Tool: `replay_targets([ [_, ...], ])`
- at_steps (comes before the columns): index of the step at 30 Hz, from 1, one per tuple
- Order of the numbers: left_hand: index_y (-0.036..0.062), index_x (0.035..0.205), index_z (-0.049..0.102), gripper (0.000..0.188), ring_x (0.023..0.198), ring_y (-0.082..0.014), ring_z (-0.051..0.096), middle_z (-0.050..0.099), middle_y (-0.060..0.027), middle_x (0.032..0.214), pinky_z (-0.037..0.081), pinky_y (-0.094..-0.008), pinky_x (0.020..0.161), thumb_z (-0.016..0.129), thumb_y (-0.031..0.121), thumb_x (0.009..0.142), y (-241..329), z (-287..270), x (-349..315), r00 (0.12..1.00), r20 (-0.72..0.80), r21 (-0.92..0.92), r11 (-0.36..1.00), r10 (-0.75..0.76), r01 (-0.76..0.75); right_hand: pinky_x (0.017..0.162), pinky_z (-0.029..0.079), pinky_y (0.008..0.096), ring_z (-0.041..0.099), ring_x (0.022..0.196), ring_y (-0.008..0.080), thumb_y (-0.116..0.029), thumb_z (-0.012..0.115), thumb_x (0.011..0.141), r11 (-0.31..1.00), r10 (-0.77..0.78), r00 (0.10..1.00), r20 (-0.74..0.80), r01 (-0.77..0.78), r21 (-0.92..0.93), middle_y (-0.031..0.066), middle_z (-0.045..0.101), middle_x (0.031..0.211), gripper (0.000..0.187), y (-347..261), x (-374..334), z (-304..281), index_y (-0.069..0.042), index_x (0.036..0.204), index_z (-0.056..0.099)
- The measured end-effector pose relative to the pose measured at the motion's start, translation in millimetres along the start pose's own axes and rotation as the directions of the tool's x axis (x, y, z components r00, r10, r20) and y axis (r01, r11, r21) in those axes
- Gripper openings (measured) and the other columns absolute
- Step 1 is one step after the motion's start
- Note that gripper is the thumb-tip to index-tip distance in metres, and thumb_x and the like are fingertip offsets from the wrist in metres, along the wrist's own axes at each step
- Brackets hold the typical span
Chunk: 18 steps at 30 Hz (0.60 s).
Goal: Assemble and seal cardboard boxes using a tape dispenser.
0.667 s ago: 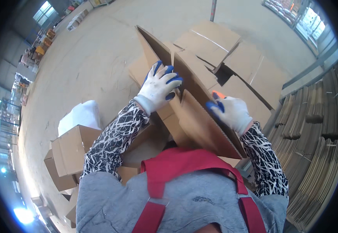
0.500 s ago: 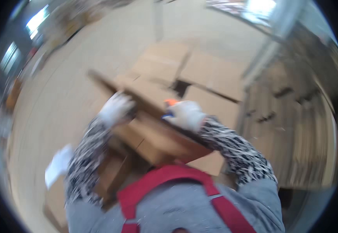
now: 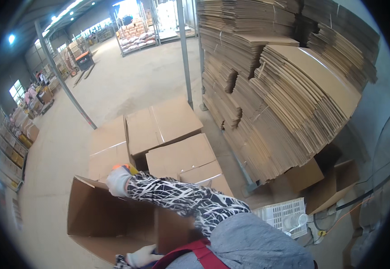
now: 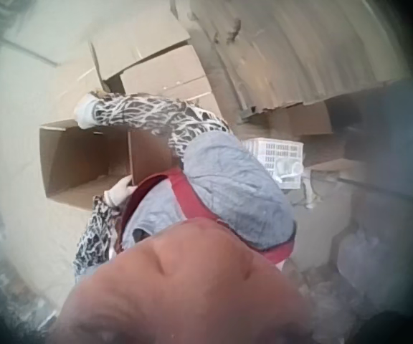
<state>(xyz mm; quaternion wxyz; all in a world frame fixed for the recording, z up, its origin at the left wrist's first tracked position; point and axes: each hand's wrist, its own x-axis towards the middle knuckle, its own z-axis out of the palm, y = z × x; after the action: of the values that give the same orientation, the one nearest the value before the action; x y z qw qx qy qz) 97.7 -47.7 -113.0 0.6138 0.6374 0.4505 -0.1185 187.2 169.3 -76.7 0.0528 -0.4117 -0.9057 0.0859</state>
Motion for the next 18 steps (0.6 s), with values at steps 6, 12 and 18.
replay_targets([
  [6,0.0004,0.125,0.055,0.033,0.121,-0.0201,0.052,0.053,-0.0167,0.131,0.044,-0.0302,0.1,0.055,0.014,0.094,-88,-81,11,0.967,0.254,0.261,0.963,0.001,-0.069,0.068,0.047,0.0522,0.067,0.093,0.0299,-0.023,0.061,0.077,0.999,-0.022,0.998,0.067,0.02,0.038,0.0067,0.071,0.097,0.024,-12,-8,-13,-0.015,0.096,0.073],
  [12,0.0081,0.12,0.063,0.067,0.116,-0.0316,0.057,0.062,-0.0172,0.12,0.045,-0.0407,0.099,0.068,0.055,0.072,-28,-54,49,0.84,-0.16,0.685,0.555,-0.518,0.473,0.065,0.045,0.0478,0.062,0.093,0.028,-0.041,0.055,0.083,0.999,-0.031,0.999,-0.016,0.031,-0.037,0.0093,0.07,0.083,0.036,-23,-5,8,-0.011,0.084,0.074],
  [18,0.0058,0.126,0.053,0.076,0.126,-0.0288,0.046,0.05,-0.0163,0.133,0.036,-0.0401,0.106,0.073,0.053,0.069,-93,-187,-99,0.082,-0.994,0.028,0.581,-0.067,0.813,0.075,0.049,0.0494,0.067,0.092,0.0305,-0.042,0.051,0.086,0.999,-0.009,1.0,-0.01,0.009,0.046,0.0106,0.071,0.094,0.038,-14,-14,-10,-0.011,0.093,0.074],
])
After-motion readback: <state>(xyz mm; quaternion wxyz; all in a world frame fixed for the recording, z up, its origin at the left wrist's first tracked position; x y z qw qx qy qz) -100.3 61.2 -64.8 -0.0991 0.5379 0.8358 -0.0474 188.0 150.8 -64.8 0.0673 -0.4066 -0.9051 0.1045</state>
